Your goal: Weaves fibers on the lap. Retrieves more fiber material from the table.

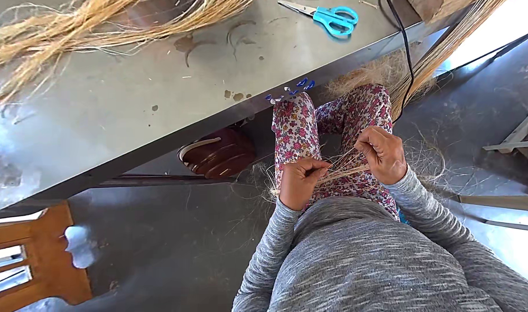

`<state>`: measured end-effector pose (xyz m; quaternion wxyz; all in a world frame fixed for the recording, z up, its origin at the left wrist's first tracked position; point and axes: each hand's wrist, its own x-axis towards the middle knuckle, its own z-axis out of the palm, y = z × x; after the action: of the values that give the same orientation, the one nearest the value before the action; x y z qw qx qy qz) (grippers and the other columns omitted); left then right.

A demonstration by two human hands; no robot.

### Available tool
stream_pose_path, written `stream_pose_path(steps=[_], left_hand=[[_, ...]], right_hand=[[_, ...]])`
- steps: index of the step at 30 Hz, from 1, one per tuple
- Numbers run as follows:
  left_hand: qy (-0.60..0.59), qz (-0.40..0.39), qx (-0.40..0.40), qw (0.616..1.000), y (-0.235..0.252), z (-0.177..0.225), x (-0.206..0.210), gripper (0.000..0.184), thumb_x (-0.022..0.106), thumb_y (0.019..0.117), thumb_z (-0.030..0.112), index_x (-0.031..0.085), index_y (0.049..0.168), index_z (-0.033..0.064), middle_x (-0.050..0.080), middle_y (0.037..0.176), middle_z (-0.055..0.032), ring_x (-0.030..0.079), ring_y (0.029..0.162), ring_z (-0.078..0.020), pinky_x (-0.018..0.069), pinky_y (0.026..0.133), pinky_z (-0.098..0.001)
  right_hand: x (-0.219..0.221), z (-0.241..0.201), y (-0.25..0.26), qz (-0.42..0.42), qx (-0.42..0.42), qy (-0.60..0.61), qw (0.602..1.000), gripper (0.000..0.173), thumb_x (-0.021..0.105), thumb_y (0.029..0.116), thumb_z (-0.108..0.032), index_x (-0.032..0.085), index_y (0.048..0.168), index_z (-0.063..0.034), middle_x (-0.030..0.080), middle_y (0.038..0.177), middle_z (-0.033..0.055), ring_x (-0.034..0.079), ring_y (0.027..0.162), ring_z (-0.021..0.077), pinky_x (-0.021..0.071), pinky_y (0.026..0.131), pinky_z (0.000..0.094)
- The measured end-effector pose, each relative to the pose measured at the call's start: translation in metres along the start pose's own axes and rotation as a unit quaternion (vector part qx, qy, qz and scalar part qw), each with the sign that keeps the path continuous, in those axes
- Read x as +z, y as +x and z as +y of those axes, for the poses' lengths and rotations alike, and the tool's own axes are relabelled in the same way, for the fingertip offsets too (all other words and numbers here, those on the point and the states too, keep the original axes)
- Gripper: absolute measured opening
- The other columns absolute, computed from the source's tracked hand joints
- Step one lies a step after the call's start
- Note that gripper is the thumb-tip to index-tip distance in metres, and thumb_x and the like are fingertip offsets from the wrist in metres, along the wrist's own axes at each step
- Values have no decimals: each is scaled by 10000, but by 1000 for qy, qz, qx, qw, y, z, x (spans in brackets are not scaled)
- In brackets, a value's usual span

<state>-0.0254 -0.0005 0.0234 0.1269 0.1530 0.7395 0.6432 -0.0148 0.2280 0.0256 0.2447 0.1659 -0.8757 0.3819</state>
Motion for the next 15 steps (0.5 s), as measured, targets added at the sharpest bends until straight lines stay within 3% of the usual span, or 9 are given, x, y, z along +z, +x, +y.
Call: stream_pose_path(steps=[8,13,15], left_hand=[[88,47,84,991,-8,-8,6,106,703,877,-6,780,949,-6,698,826,-59,635,701,-21,547,659,-168],[51,73,84,992,-13,-11,6,88,720,879,7,780,943,0,736,857,-40,654,721,5,558,685,-159],[65,40,71,995,-15,-11,2,113,748,864,46,780,965,7,728,879,-43,655,752,-21,555,698,-183]], right_hand=[[-4,-2,-5,-45,18,-21,999,266,507,1039,-135,628,853,12,609,714,119,598,657,204,489,639,323],[-9,-4,-3,-74,29,36,996,228,547,1016,-116,643,866,25,612,719,97,575,636,121,478,610,241],[-13,-7,-1,-81,32,57,995,217,558,1010,-107,652,872,32,628,731,92,582,648,97,484,625,220]])
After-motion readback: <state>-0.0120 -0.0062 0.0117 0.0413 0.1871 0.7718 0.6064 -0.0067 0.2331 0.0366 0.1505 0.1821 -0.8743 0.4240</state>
